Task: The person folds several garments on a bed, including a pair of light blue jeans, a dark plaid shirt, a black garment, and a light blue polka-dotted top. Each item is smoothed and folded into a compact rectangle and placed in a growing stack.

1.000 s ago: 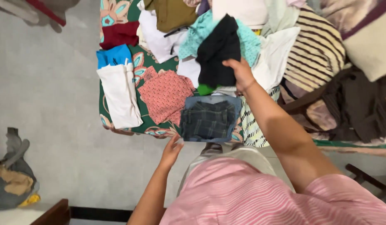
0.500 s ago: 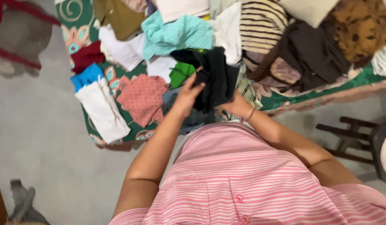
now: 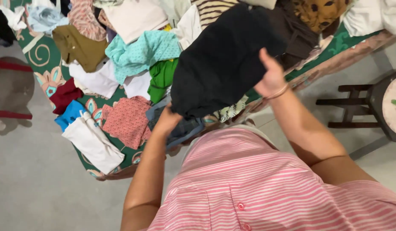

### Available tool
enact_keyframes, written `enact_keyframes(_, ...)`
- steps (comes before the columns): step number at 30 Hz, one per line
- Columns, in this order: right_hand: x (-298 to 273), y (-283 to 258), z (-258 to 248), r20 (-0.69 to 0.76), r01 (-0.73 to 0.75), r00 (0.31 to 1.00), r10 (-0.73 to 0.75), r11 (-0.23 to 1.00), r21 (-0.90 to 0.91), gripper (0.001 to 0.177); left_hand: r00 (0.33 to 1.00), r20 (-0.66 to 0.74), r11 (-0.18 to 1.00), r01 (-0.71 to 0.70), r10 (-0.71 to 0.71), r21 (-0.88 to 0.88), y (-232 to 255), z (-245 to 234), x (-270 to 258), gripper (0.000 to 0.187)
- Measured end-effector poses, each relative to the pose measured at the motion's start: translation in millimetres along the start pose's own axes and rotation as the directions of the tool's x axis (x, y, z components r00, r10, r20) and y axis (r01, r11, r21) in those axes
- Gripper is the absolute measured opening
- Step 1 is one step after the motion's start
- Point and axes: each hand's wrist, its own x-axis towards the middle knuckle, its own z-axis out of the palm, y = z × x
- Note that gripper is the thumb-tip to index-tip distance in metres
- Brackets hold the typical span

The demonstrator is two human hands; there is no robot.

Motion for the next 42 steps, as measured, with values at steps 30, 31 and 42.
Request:
enact_keyframes(30,-257,-275,-174,0.497,0.086,0.848,0.186,0.876,-0.475,0.092,0.376,0.516,0.221,-0.915,0.77,0.337,145,474,-76,0.03)
enact_keyframes(31,-253,-276,-165,0.418,0.046,0.861,0.289,0.775,-0.63,0.077,0.361,0.541,0.204,-0.922,0.76,0.328,143,476,-74,0.031)
enact_keyframes(42,-158,-244,-149,0.23,0.124,0.949,0.216,0.417,-0.9,0.034,0.486,0.611,0.41,-0.87,0.624,0.273,143,431,-29,0.064)
